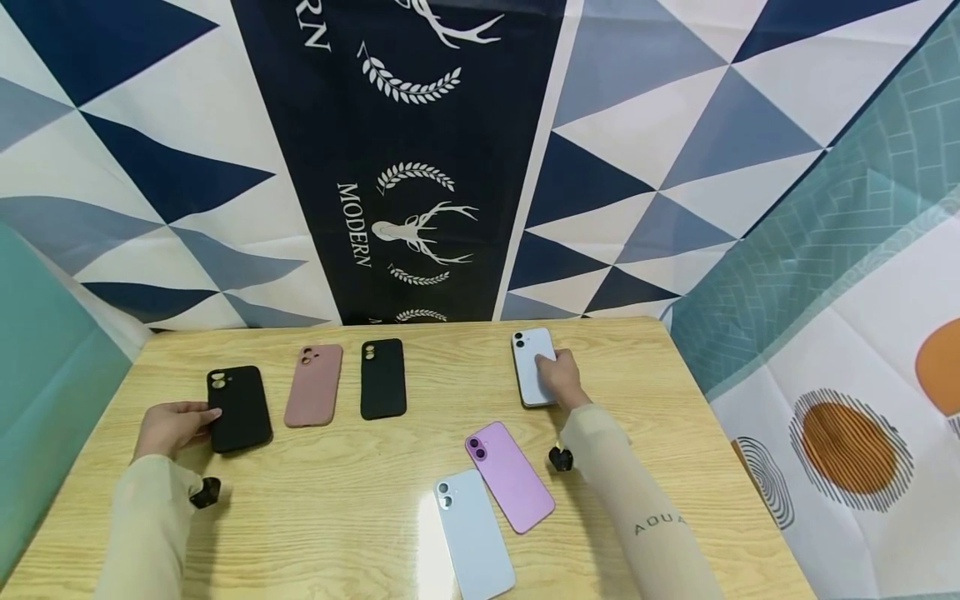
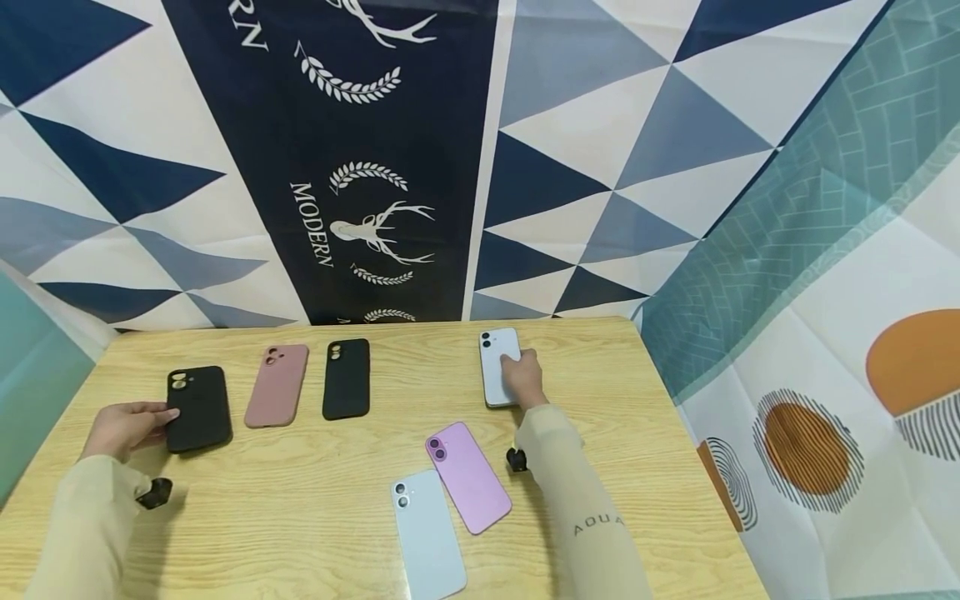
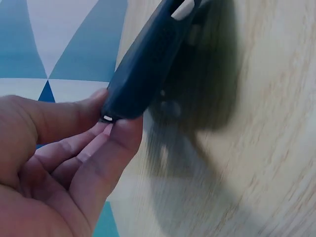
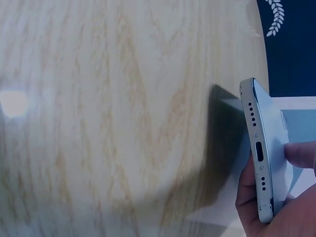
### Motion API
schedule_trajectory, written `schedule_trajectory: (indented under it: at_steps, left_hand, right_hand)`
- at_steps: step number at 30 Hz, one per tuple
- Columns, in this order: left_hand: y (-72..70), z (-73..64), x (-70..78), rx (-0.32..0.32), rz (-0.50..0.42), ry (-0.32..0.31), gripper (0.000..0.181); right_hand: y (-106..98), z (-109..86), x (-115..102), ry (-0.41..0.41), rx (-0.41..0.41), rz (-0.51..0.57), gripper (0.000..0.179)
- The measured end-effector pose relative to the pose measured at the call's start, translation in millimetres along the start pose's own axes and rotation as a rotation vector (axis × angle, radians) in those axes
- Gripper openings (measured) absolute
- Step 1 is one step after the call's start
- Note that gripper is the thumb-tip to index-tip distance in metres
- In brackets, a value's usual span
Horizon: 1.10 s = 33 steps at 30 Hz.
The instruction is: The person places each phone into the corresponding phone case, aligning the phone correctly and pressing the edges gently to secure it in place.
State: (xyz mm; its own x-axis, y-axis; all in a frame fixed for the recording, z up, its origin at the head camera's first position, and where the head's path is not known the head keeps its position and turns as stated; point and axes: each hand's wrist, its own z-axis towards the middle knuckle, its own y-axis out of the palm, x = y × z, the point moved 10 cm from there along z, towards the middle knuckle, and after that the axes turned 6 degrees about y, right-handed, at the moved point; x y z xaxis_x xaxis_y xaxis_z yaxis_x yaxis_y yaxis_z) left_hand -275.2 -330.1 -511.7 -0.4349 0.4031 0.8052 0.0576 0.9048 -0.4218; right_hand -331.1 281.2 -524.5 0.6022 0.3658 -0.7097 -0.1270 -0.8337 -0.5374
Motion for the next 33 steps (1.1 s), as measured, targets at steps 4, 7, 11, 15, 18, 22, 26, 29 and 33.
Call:
schedule_trajectory:
  at_steps: [4, 7, 11, 15, 18, 22, 26, 29, 33]
  left_hand:
    - [5.7, 0.1, -2.1, -0.029, -0.084, -0.005, 0.065]
    - [8.5, -0.1, -0.8, -0.044, -0.114, 0.003, 0.065]
    - [12.4, -1.3, 6.3, -0.072, -0.110, 0.029, 0.066]
    - [19.4, -3.4, 18.3, -0.100, -0.116, 0.069, 0.068]
    - [27.1, -5.2, 29.2, -0.116, -0.127, 0.108, 0.068]
    - [37.8, -7.3, 43.8, -0.133, -0.108, 0.153, 0.068]
    - [47.8, -9.0, 55.3, -0.148, -0.099, 0.182, 0.069]
    - [54.7, -10.6, 63.6, -0.151, -0.123, 0.195, 0.069]
    - [62.2, -12.0, 72.2, -0.153, -0.157, 0.196, 0.069]
  right_hand:
    - [0, -3.3, -4, -0.006, -0.010, 0.013, 0.051]
    - [0, -5.7, -6, -0.003, -0.015, 0.015, 0.051]
    - [0, -8.0, -8, 0.013, -0.023, 0.032, 0.051]
    - [1, -10.2, -12, 0.021, -0.036, 0.052, 0.051]
    - [1, -12.2, -15, 0.018, -0.037, 0.062, 0.052]
    - [0, -16.3, -21, -0.012, -0.023, 0.056, 0.052]
    - [0, -20.6, -26, -0.021, -0.021, 0.050, 0.053]
    - [1, -22.1, -27, -0.013, -0.029, 0.047, 0.054]
    - [1, -22.6, -28, -0.013, -0.033, 0.049, 0.054]
